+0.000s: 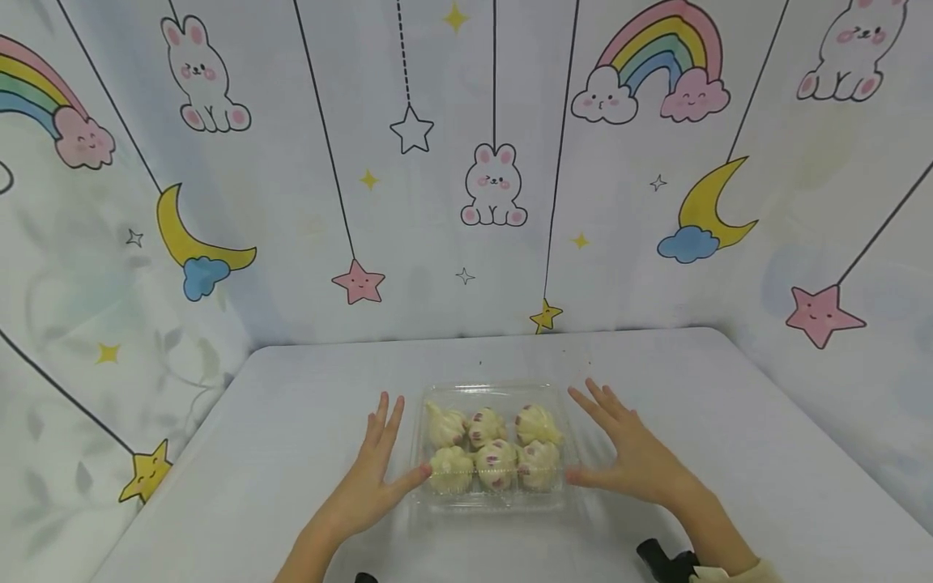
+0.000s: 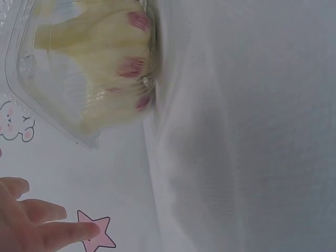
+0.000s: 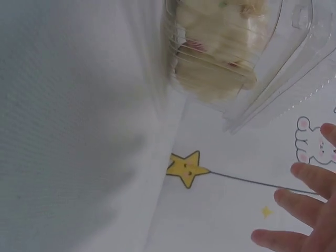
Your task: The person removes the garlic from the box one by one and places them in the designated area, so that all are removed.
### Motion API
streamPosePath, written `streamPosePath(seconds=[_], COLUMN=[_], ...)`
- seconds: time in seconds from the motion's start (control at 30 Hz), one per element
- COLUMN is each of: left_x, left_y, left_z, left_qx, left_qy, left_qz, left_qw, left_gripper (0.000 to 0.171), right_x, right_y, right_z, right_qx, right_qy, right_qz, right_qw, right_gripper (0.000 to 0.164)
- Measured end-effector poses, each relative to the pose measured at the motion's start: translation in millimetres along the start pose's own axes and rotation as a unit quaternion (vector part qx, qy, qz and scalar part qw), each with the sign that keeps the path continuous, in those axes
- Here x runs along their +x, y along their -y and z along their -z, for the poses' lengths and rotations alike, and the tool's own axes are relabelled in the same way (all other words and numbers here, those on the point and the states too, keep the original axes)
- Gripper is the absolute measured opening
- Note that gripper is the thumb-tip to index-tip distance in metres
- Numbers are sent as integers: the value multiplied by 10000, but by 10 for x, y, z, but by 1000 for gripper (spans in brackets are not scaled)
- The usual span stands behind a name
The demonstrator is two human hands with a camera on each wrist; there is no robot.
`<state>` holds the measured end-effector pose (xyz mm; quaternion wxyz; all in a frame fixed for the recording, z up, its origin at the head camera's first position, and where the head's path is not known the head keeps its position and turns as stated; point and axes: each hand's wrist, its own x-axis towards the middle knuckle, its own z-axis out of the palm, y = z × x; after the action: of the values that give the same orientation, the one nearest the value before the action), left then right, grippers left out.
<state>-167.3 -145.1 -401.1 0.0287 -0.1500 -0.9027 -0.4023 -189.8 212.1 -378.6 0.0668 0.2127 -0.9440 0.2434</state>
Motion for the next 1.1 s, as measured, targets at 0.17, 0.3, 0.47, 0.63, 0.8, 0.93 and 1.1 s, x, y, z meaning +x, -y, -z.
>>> streamPosePath(seconds=[0.17,0.3,0.47,0.63,0.8,0.93,1.1], left_x=[2,5,11,8,1,-8,-5], left_y=[-13,-6,10,22,14,12,37], left_z=[-62,-102,-144,-175,-182,-177,-193], left_qx=[-304,-447,-622,-824,-1103,-1446,-1625], left_qy=[173,253,362,427,430,504,664], left_qz=[98,166,207,258,258,274,262], left_qw=[9993,9985,9972,9953,9926,9878,9841], left_gripper=[96,101,107,113,116,118,122], right_x=[-6,0,-1,-8,-6,2,11], right_y=[28,32,22,8,0,-1,8], right_z=[-92,-159,-209,-238,-253,-258,-265], right_qx=[350,493,572,574,633,649,688], right_qy=[233,336,371,402,432,490,671], right_qz=[19,159,222,237,228,222,134], right_qw=[9991,9981,9974,9973,9968,9964,9953], right_gripper=[107,111,113,114,115,116,116])
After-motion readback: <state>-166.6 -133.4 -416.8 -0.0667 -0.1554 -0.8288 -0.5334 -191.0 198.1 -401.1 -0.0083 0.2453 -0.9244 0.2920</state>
